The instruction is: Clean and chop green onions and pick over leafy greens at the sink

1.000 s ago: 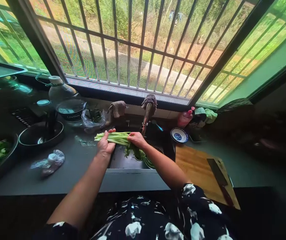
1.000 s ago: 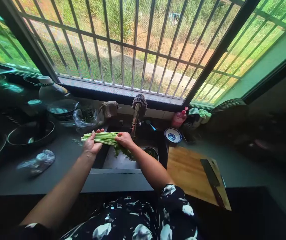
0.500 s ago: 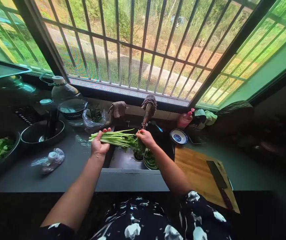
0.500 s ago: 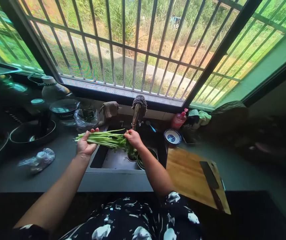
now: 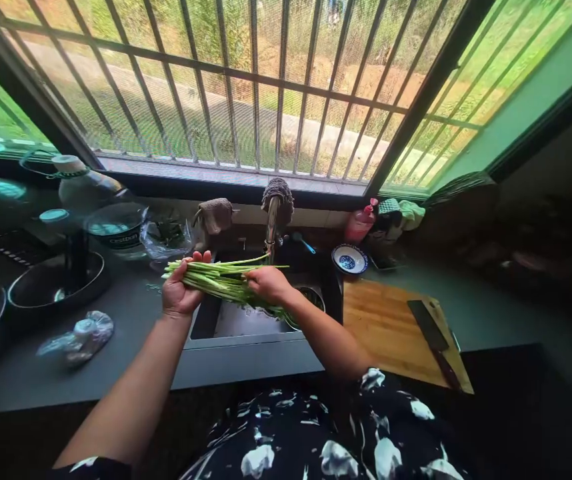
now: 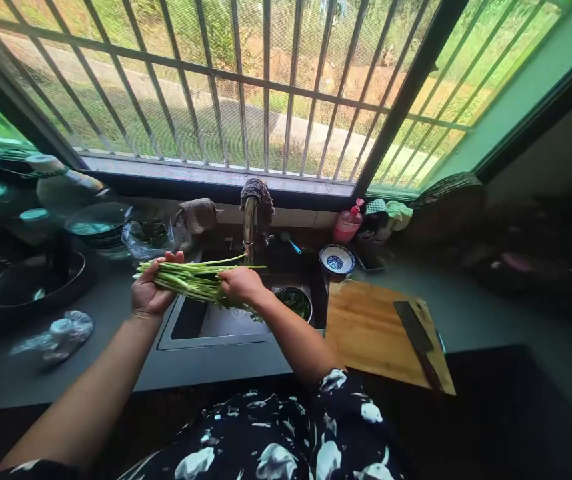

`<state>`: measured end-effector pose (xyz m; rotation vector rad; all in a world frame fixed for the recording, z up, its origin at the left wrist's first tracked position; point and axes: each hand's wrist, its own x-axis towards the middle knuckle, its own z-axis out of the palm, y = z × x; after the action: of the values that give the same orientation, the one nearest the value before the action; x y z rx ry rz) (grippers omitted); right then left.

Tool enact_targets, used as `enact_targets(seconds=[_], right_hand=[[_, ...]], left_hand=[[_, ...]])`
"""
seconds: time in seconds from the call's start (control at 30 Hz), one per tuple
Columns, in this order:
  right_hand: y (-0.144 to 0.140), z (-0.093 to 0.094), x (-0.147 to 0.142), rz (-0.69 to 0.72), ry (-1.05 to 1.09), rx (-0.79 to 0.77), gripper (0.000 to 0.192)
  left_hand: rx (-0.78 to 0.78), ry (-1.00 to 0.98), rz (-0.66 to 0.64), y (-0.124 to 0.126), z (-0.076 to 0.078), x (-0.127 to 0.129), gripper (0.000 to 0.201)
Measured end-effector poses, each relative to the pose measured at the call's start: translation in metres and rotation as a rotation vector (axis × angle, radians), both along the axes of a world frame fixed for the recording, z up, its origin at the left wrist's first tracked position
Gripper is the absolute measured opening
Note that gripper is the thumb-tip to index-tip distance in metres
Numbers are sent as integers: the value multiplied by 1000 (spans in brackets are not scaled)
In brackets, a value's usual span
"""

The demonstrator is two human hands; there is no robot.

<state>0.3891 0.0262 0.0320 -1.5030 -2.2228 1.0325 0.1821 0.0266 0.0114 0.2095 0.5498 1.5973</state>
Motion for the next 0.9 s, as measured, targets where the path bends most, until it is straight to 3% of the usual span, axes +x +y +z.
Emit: enact_targets(seconds=[0.13,0.33,0.63,0.77,0.9], right_hand=[[16,-5,3,74,-87,106,27],[27,1,8,282,-59,-32,22],[27,-7,2,251,14,-132,23],[31,2,8,205,97,-154,18],[36,11,14,195,217,-318,22]], left_hand=[[-4,-9,-16,-3,9,5,16],[10,17,-5,2,11,5,20],[48,18,-35,5,8,1,16],[10,49,-80,5,11,-4,12],[-8,75,-100,8,14,-8,8]])
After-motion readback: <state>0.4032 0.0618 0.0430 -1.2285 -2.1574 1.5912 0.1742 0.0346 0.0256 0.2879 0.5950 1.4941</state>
